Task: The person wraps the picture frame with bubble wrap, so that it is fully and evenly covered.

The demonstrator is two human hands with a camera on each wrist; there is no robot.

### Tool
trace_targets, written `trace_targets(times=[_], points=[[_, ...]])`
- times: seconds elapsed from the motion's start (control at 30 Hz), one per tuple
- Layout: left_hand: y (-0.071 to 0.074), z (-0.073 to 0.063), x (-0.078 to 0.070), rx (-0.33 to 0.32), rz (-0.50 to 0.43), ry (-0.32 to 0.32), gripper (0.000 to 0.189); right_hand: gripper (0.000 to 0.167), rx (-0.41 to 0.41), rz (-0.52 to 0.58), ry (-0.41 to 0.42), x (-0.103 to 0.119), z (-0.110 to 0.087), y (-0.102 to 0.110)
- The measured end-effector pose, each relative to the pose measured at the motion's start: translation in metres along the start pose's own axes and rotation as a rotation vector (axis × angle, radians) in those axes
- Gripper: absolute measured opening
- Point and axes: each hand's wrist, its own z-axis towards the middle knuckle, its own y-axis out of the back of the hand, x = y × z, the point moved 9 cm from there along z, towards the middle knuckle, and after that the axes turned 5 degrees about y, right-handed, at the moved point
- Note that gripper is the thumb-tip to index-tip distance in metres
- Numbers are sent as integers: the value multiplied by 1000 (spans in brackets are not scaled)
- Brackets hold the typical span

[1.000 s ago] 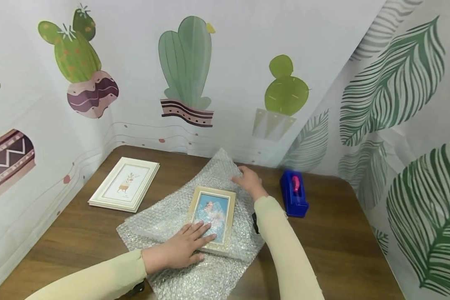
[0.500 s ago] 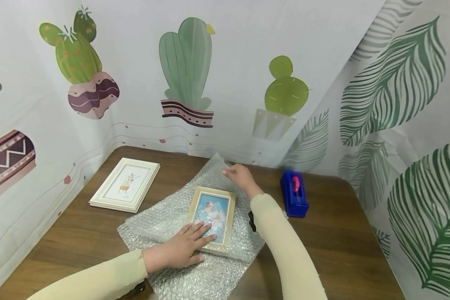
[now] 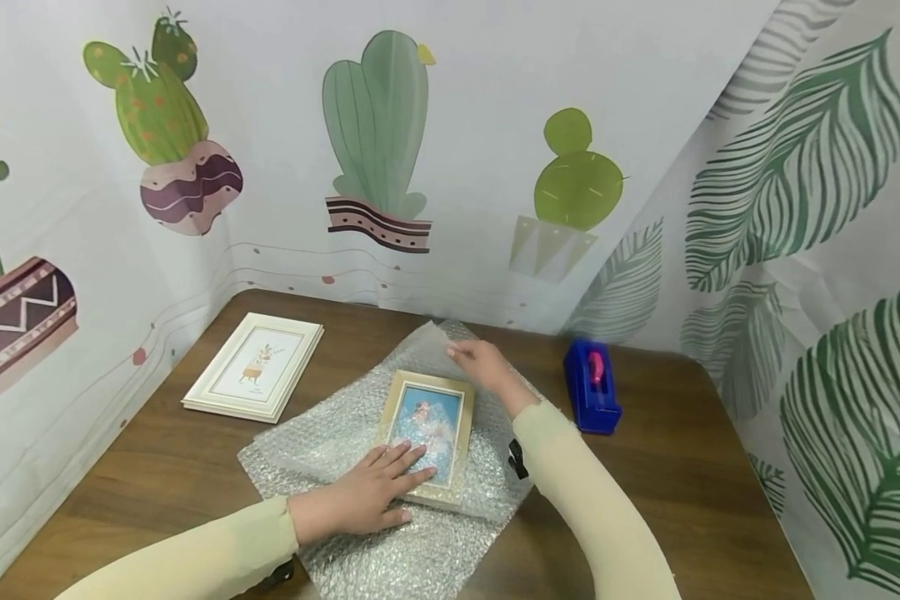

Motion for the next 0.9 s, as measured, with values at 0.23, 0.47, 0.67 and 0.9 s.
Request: trace_targets(times=[0.23,0.47,0.67,0.9], points=[[2,-1,0,-2,2,7,67,39,-32,101,-18,-2,-21,-12],[4,-2,0,-14,-6,12,69,37,-79,108,-3,1,-31,-16],[3,-1,-1,-11,-6,13,74,36,-88,106,26,4,-36,-19],[1,2,0,1,-38,3,75,37,2,73,76,6,-45,-32]])
